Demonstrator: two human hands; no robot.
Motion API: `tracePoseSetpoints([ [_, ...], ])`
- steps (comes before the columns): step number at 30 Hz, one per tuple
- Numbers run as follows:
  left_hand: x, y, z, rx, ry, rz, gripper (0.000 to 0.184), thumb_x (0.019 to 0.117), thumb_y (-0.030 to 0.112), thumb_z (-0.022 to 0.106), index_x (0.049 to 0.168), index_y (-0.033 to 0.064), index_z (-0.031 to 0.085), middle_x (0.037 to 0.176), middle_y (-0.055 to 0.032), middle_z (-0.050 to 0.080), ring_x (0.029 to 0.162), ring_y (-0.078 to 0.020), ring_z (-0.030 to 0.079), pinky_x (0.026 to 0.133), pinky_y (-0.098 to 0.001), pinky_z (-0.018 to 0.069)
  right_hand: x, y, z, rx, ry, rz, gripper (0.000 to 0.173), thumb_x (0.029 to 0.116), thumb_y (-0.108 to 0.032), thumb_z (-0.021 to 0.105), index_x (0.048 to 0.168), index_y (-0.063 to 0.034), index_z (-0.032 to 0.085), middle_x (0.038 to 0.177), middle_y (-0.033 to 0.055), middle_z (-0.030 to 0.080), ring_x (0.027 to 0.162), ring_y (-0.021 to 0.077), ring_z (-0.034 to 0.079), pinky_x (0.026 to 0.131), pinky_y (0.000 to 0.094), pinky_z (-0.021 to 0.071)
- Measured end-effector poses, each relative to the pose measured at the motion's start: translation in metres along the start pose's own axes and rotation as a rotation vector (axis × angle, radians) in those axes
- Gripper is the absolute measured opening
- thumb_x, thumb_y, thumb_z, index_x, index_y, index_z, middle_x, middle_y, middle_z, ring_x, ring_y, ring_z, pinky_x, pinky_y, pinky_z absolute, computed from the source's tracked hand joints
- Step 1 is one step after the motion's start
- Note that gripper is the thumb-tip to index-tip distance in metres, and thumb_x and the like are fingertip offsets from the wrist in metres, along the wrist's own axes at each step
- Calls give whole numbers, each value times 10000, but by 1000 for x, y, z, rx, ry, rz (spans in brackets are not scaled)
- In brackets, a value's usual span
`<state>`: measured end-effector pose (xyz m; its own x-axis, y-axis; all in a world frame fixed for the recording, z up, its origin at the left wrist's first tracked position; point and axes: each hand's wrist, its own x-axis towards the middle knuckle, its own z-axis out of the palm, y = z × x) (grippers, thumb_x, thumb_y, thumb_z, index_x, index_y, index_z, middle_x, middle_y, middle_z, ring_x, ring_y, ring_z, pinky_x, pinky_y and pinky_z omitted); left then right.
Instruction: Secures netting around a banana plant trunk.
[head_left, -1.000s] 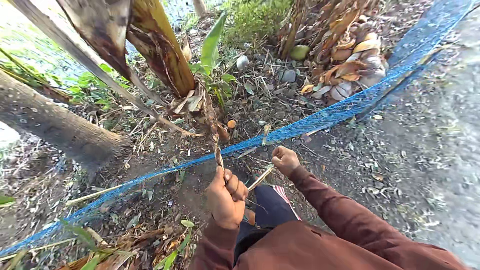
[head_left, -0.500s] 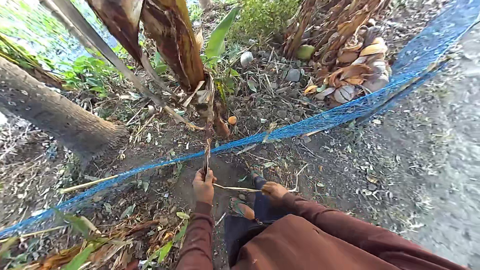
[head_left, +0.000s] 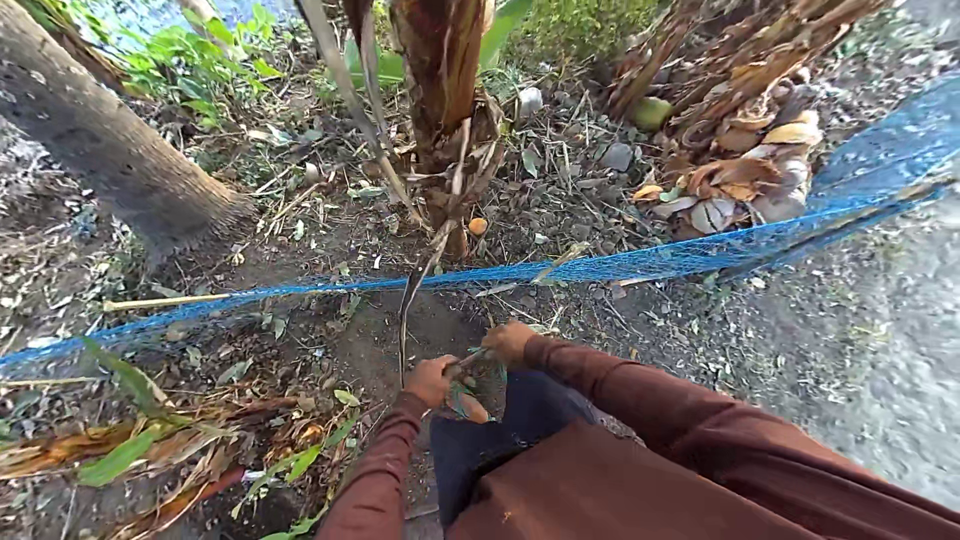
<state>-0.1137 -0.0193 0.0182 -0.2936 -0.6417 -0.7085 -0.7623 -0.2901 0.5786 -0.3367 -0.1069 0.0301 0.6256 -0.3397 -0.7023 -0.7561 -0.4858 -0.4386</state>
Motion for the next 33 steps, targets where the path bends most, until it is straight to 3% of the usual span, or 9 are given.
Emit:
tracePoseSetpoints([
  [7,21,-22,-35,170,-33,-584,395,1045,328,524,1234,28,697,1323,-227,656,1267,-397,614,1031,-628,482,26,56,-79,-121,-245,59,367,1090,-321,489,1306,-89,673,1267,246,671,1233,465,606,1009,698,448],
  [11,40,-51,-33,170,-2,-768,406,973,260,641,1277,-7,668,1367,-256,622,1297,-444,577,1035,-665,467,47,82,-138,-259,-410,13,348,1053,-227,567,1352,-58,621,1268,275,652,1217,481,606,1001,701,451],
  [16,77,-52,-24,-11,105,-1009,376,1037,238,552,1297,-9,664,1377,-268,614,1318,-434,567,1066,-618,459,110,176,-191,-360,-408,46,453,1021,-299,636,1397,-48,607,1349,269,623,1299,474,559,1067,698,410],
  [20,129,-6,-30,9,71,-876,315,1016,190,586,1233,-16,685,1324,-264,643,1226,-463,619,961,-644,518,139,177,-195,-112,-280,181,470,1087,-198,489,1500,25,464,1525,256,482,1453,361,431,1213,523,301],
  [23,170,-2,-26,-150,148,-867,371,1020,275,584,1253,-2,667,1303,-257,653,1200,-446,639,930,-641,534,143,152,-182,129,-70,60,357,1072,-109,495,1386,56,535,1349,186,605,1240,164,578,1082,255,423],
  [25,202,-21,-14,-323,261,-826,450,1031,388,544,1296,40,652,1306,-234,656,1223,-412,633,964,-635,519,181,185,-153,68,91,-356,393,1074,-190,488,1300,111,603,1227,289,665,1171,302,654,1061,335,475],
  [29,244,-44,-5,-521,396,-628,434,1073,393,463,1297,91,678,1314,-203,665,1255,-372,622,1035,-610,487,215,120,-167,-116,-270,-42,399,1094,-115,473,1470,14,502,1477,216,545,1395,290,504,1187,418,350],
  [31,260,-50,-5,-567,495,-530,402,1067,372,504,1233,73,716,1269,-202,687,1240,-357,630,1051,-588,479,282,183,-117,-26,8,-469,255,1015,-87,586,1202,58,681,1125,248,709,1035,328,695,937,447,549],
  [33,279,-61,1,-586,573,-455,373,1064,360,531,1186,71,733,1207,-192,711,1189,-347,657,1029,-576,493,329,194,-97,54,-47,-449,214,1005,-16,593,1178,13,716,1154,191,722,1052,304,701,985,479,543],
])
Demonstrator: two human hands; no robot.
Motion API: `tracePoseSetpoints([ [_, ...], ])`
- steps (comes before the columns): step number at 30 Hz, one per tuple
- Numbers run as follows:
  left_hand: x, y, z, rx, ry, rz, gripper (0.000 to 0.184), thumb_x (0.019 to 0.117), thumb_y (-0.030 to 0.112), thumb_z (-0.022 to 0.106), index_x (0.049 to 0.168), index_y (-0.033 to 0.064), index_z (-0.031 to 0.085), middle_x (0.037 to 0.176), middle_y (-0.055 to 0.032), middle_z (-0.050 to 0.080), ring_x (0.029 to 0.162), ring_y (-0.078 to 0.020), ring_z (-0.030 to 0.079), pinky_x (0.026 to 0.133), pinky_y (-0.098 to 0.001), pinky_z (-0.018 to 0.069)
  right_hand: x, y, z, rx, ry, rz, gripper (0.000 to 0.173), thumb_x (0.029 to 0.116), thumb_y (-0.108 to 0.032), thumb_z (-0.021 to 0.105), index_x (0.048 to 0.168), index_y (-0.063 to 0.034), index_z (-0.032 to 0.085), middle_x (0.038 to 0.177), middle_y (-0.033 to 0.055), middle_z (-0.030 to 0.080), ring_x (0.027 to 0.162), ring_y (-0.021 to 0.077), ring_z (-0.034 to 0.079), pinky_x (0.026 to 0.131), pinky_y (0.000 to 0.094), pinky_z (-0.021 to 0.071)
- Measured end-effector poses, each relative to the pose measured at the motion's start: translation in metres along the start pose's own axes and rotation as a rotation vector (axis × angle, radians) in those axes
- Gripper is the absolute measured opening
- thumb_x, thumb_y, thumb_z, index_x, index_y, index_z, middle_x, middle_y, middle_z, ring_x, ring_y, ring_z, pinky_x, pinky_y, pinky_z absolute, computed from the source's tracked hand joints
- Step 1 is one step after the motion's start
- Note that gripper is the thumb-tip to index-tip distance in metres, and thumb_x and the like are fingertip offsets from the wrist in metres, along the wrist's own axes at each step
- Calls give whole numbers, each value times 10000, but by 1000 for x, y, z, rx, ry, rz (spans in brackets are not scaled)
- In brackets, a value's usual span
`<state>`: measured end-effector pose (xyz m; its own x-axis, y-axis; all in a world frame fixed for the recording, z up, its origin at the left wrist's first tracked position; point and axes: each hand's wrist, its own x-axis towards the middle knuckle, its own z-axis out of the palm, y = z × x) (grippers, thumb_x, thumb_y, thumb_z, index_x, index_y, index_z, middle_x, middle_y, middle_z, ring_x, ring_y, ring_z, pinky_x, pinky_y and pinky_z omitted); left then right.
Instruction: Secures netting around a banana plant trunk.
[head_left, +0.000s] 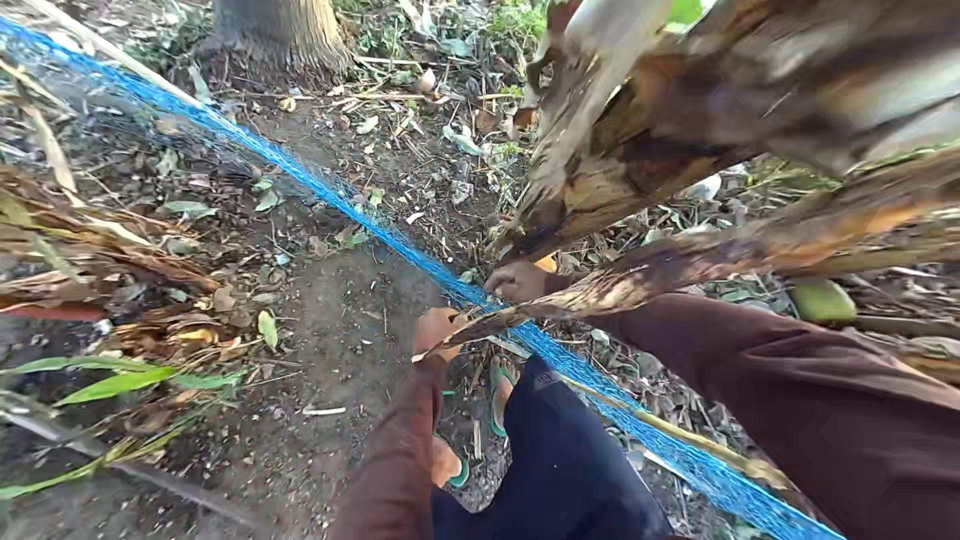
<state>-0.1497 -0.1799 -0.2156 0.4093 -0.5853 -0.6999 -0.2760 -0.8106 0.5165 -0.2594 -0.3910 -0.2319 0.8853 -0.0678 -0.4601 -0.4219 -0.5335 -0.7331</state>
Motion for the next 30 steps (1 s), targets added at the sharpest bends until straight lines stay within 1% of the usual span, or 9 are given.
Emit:
tracePoseSetpoints([
  [7,32,-5,34,-101,174,184,348,1079,313,497,1164,69,731,1102,-147,740,1077,-287,700,974,-509,524,22,33,5,-48,36,-188,220,911,69,628,1090,18,746,1070,147,729,955,244,701,906,432,575],
  [10,46,-1,50,-172,254,220,333,1079,288,482,1122,46,708,1035,-158,726,1012,-295,704,925,-518,538,34,79,-1,-169,91,-487,226,909,-132,665,1092,-52,772,1083,84,740,1068,188,676,1009,408,525],
  [12,53,3,60,-288,297,274,288,1062,223,489,1118,23,688,974,-144,709,933,-250,700,881,-466,555,29,69,-9,-288,133,-312,251,933,-238,689,1148,-136,768,1131,30,745,1103,141,680,1016,417,539],
  [14,54,10,67,-461,303,330,262,1054,141,495,1168,-8,678,943,-131,682,865,-200,657,836,-394,540,16,37,-10,-317,189,-244,249,910,-174,719,1137,-83,766,1065,97,746,1003,212,700,934,482,561],
  [17,60,11,78,-705,334,464,182,1048,47,486,1104,-24,644,772,-35,592,637,-78,550,632,-254,494,6,2,-17,-483,154,-274,164,971,-98,682,1092,-27,767,1090,138,739,1071,267,689,1010,492,523],
  [21,28,16,77,-289,446,496,300,1089,128,450,1273,-9,644,1003,-148,710,867,-207,691,822,-391,566,-10,-15,-28,-849,16,-185,216,1049,-197,600,1082,-53,758,966,132,728,951,307,697,899,555,536],
  [24,-10,14,94,262,520,532,433,1047,195,540,1381,-81,553,1339,-266,594,1244,-363,611,1049,-483,504,-27,-15,-29,-953,34,-60,250,1062,-238,577,1029,-55,744,895,128,708,887,319,692,830,557,542],
  [27,-17,-15,127,531,723,889,474,943,263,678,1323,-21,657,1401,-310,570,1294,-455,581,999,-511,546,-42,-11,-40,-1051,68,84,283,1059,-273,574,981,-48,727,883,145,698,910,361,692,821,598,538],
  [30,-1,-35,125,485,935,1341,288,990,245,602,1202,89,719,1359,-146,661,1344,-338,572,1137,-488,455,-71,-12,-58,-1112,156,185,259,1047,-242,582,970,-36,720,888,168,698,902,393,698,794,636,544],
])
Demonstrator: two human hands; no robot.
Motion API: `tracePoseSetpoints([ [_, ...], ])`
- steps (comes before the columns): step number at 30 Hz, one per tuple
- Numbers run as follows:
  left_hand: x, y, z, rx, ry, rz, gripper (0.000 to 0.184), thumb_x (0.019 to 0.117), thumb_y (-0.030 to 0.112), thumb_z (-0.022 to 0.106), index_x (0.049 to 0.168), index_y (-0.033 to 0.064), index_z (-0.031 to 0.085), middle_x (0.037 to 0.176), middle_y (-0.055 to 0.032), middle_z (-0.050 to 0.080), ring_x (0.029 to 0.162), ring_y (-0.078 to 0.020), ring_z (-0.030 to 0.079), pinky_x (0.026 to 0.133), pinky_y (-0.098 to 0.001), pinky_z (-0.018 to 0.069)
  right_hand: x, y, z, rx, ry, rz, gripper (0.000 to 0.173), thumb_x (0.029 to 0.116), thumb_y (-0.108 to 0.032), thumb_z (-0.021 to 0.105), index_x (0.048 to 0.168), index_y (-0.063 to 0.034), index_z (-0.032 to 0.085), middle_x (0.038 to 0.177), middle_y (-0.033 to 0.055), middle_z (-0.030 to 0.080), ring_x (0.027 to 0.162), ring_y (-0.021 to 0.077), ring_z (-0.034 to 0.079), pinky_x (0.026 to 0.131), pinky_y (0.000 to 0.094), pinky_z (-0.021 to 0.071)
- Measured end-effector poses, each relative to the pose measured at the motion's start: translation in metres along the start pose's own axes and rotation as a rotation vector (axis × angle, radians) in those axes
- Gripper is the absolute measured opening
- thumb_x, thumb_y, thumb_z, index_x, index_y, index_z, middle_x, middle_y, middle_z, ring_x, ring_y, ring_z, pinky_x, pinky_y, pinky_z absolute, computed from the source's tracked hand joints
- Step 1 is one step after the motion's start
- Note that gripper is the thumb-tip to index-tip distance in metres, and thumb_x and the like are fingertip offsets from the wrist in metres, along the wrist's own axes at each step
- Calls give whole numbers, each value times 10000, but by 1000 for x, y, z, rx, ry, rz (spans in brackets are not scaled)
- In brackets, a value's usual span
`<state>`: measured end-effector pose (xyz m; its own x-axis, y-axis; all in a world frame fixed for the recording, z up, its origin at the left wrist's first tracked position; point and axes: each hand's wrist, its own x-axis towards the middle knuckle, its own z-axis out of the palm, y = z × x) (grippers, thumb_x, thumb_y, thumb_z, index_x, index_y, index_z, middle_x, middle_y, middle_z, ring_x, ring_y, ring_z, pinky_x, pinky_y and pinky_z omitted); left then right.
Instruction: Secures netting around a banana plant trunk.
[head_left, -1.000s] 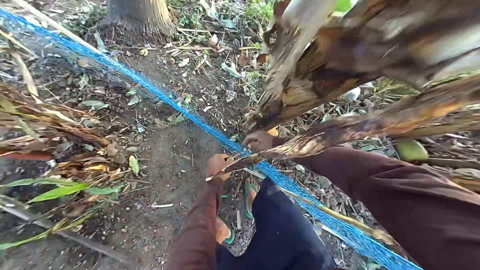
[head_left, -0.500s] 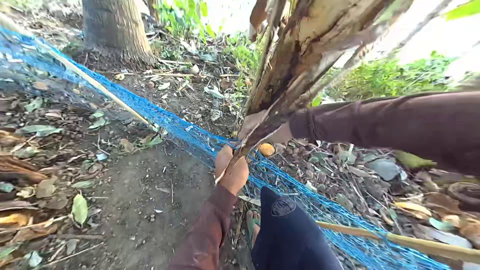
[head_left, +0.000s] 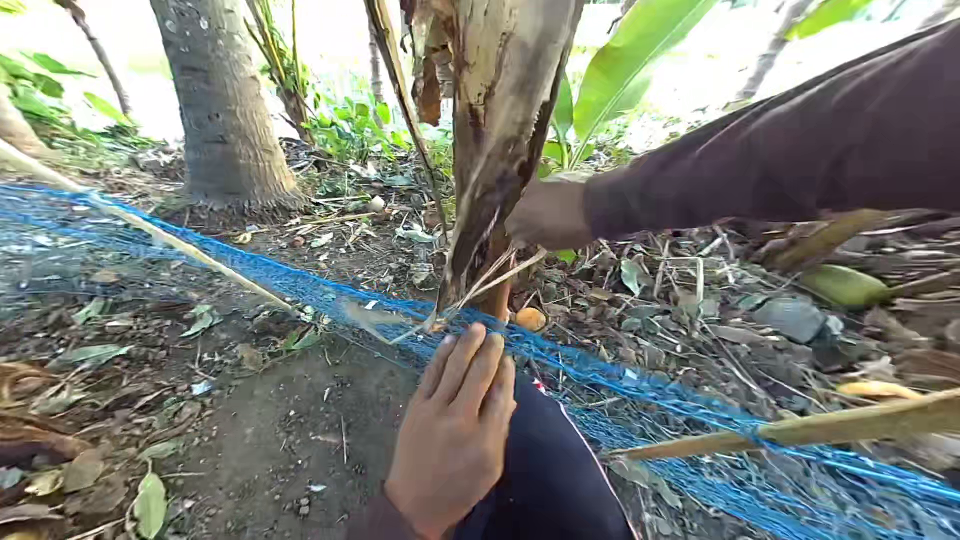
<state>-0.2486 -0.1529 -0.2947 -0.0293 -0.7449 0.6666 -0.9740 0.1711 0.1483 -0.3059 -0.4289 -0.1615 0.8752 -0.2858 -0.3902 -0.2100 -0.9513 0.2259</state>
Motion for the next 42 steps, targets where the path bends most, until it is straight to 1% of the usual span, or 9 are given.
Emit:
tracePoseSetpoints([
  [4,2,-28,4,-100,373,-156,357,978,320,662,1220,57,660,1231,-162,681,1215,-263,633,1040,-407,519,-38,57,7,7,70,135,256,1060,-235,565,965,-44,707,873,163,690,887,392,689,791,631,527],
  [8,41,-53,25,-160,256,-345,618,974,394,670,1375,-66,568,1301,-280,631,1196,-369,637,1010,-500,530,-68,66,41,161,87,255,249,1063,-231,564,1013,-64,742,901,143,724,905,366,710,832,627,540],
  [11,76,-57,50,-255,129,-317,250,1000,239,638,1042,21,753,1061,-137,740,997,-277,723,867,-474,599,-64,93,96,223,203,290,238,1057,-230,570,1014,-61,731,862,158,722,858,385,715,801,638,549],
  [14,100,-60,69,-276,24,-363,220,1011,230,646,991,54,776,1052,-99,746,1007,-253,718,892,-485,585,-53,140,146,226,325,315,266,1070,-230,554,1018,-25,716,883,208,720,860,442,712,784,667,540],
  [21,136,-67,84,-189,4,-309,210,988,261,687,986,71,776,989,-84,744,921,-242,715,843,-505,575,22,180,158,433,380,287,295,1083,-183,522,1106,39,715,1100,265,711,1109,470,660,1029,667,445],
  [29,138,-63,85,-343,54,-336,184,1002,193,666,1052,25,725,994,-93,725,879,-183,708,808,-402,602,76,207,136,486,485,168,270,1061,-233,569,1078,-49,766,1021,222,736,1019,457,689,948,722,471],
  [36,123,-50,45,-788,59,-250,125,1029,50,514,1112,-12,585,954,-58,680,776,-112,663,678,-281,597,2,130,91,1394,627,113,181,1063,-72,482,1054,-46,661,905,20,721,761,121,734,709,319,655],
  [39,109,-47,28,-1011,170,-254,113,1067,173,522,1104,88,588,892,-15,659,730,-134,657,653,-317,604,-19,122,88,1626,617,-183,243,1070,-104,404,1003,-140,634,745,-53,666,518,32,576,458,200,515],
  [42,83,-55,24,-1114,266,-303,152,1073,327,546,1150,201,582,879,52,638,750,-105,653,691,-294,604,-31,122,88,1644,646,-407,248,1054,-163,439,980,-178,675,678,-101,587,519,-1,498,516,188,481],
])
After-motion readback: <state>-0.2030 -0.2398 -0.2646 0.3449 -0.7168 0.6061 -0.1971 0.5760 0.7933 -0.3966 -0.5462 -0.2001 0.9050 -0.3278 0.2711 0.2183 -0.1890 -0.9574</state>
